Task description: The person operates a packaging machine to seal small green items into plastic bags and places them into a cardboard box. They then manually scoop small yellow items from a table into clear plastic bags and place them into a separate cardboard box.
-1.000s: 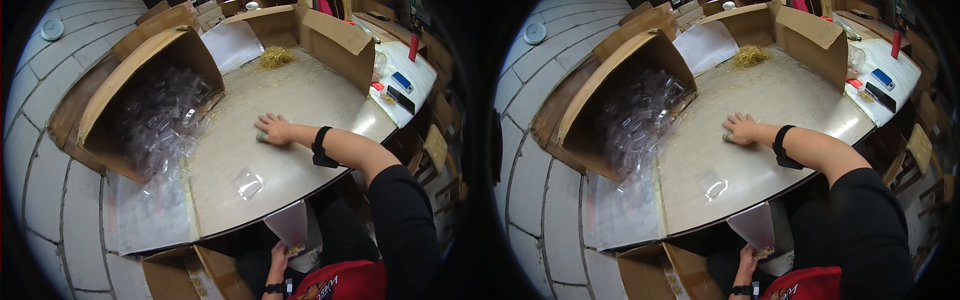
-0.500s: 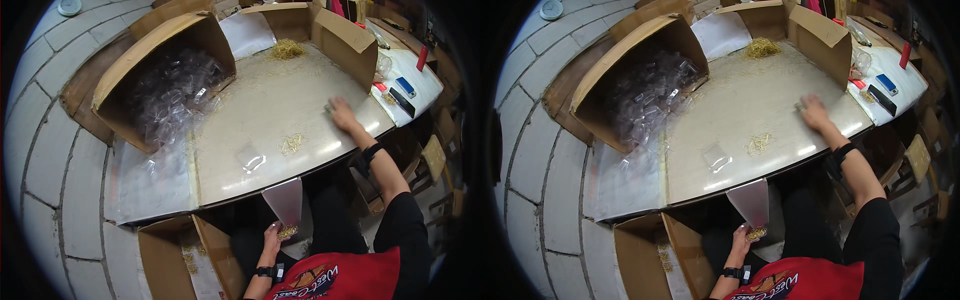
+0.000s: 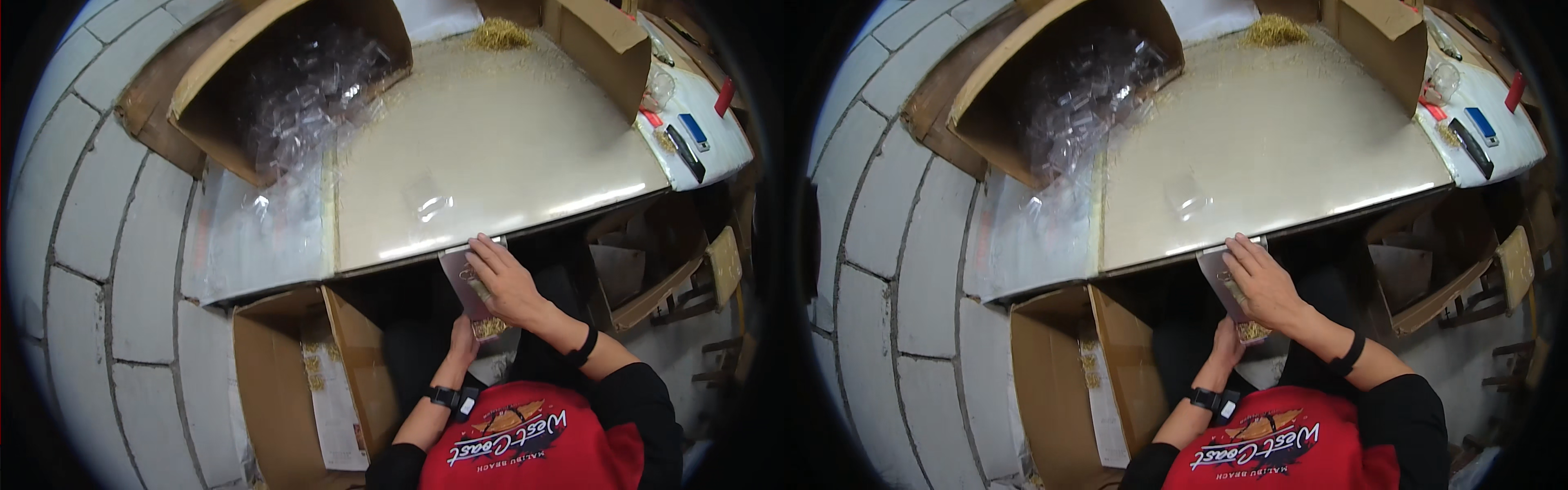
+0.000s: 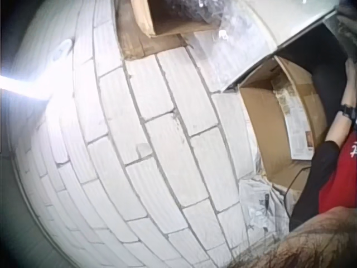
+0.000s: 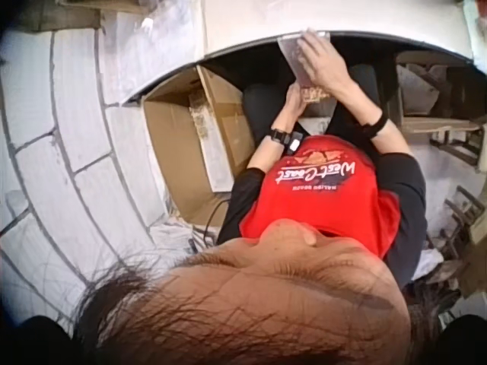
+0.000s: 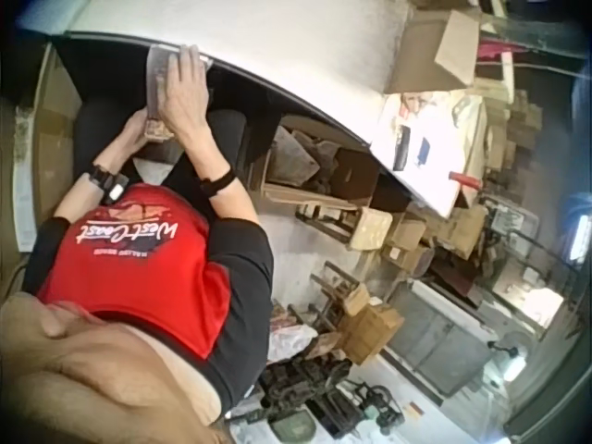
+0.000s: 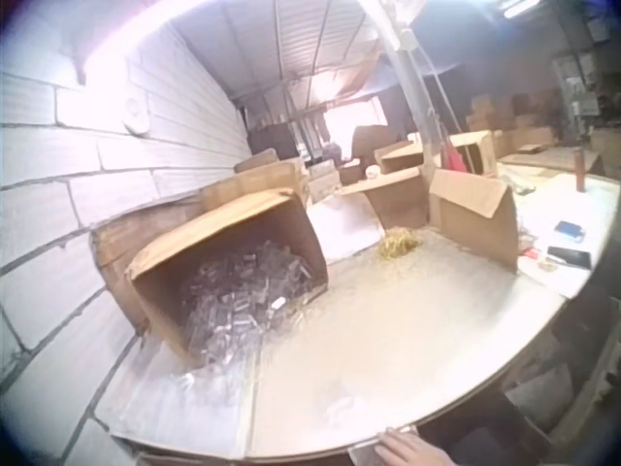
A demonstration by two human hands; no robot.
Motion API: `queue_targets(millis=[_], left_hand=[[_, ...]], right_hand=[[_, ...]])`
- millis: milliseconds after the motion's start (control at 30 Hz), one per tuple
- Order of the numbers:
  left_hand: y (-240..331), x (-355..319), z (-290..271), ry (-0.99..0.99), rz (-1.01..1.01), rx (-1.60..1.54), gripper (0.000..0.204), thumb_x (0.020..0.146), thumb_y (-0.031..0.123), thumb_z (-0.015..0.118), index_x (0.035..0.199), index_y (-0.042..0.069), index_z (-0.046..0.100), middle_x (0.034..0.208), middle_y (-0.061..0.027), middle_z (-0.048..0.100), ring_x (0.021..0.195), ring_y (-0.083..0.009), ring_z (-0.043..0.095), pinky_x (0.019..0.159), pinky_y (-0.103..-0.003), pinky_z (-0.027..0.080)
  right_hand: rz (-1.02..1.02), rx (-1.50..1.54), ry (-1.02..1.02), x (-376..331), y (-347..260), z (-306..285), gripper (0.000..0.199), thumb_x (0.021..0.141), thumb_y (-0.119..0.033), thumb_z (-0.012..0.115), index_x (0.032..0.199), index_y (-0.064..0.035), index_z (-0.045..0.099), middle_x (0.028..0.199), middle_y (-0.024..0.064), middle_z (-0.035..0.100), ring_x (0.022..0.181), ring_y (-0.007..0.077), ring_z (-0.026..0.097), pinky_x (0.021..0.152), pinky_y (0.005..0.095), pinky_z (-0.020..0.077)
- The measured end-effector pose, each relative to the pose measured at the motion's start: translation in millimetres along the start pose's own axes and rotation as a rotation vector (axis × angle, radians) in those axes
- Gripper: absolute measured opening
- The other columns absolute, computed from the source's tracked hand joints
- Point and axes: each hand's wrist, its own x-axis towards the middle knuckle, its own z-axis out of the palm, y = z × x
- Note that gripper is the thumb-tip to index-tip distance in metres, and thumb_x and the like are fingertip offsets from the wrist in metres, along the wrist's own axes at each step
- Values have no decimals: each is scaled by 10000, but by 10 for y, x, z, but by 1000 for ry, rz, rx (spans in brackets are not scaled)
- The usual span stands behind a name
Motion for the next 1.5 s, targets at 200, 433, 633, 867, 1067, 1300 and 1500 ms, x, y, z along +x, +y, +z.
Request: queue_targets(millis=[200, 433, 633, 867, 1067, 1300, 1500], left_hand=[[-15, -132, 3, -79, -79, 28, 416, 960, 368, 333, 1173, 57, 509, 977, -72, 639, 807, -188, 659, 550, -314, 557], [-39, -324, -309, -232, -142, 34, 322, 946, 296, 436, 1078, 31, 564, 914, -98, 650, 759, -182, 663, 576, -312, 575], [329, -466, -116, -221, 22, 194, 270, 942, 241, 470, 1045, 11, 564, 890, -71, 636, 711, -149, 647, 543, -265, 561], [754, -641, 263, -149, 109, 193, 356, 965, 337, 403, 1062, 25, 544, 873, -73, 627, 664, -152, 643, 461, -288, 558], [855, -716, 444, -152, 183, 173, 368, 964, 350, 404, 1064, 23, 540, 870, -74, 626, 683, -143, 640, 487, -288, 561], [742, -625, 470, -84, 282, 176, 350, 964, 316, 413, 1088, 9, 528, 930, -90, 622, 737, -163, 640, 526, -297, 559], [919, -748, 566, -192, 235, 26, 294, 953, 247, 454, 1103, 1, 513, 949, -110, 624, 749, -178, 651, 536, -320, 573]], right_hand=[[71, 319, -83, -594, 72, -225, 484, 623, 93, 550, 1092, -24, 565, 1119, 155, 580, 1027, 326, 571, 855, 368, 496], [250, 493, -130, -898, 129, -236, 327, 710, 92, 536, 1023, 15, 592, 991, 185, 611, 923, 355, 600, 786, 366, 498], [186, 482, -101, -791, -171, -53, 336, 819, -79, 585, 1134, 23, 523, 1089, 215, 578, 1014, 360, 569, 863, 390, 470], [-154, 248, 69, -606, -221, -21, 399, 707, -8, 616, 1102, -20, 562, 1113, 162, 587, 1093, 302, 550, 943, 416, 426], [-92, 239, 72, -595, -181, -173, 426, 695, 2, 618, 1115, -10, 551, 1177, 145, 563, 1118, 296, 535, 956, 417, 418], [-113, 317, 42, -490, -222, -221, 485, 784, -62, 603, 1245, -10, 463, 1221, 168, 531, 1144, 314, 512, 980, 425, 400], [-16, 395, 110, -404, -126, -328, 445, 822, -85, 593, 1242, -6, 468, 1195, 168, 545, 1158, 311, 503, 987, 429, 390]])
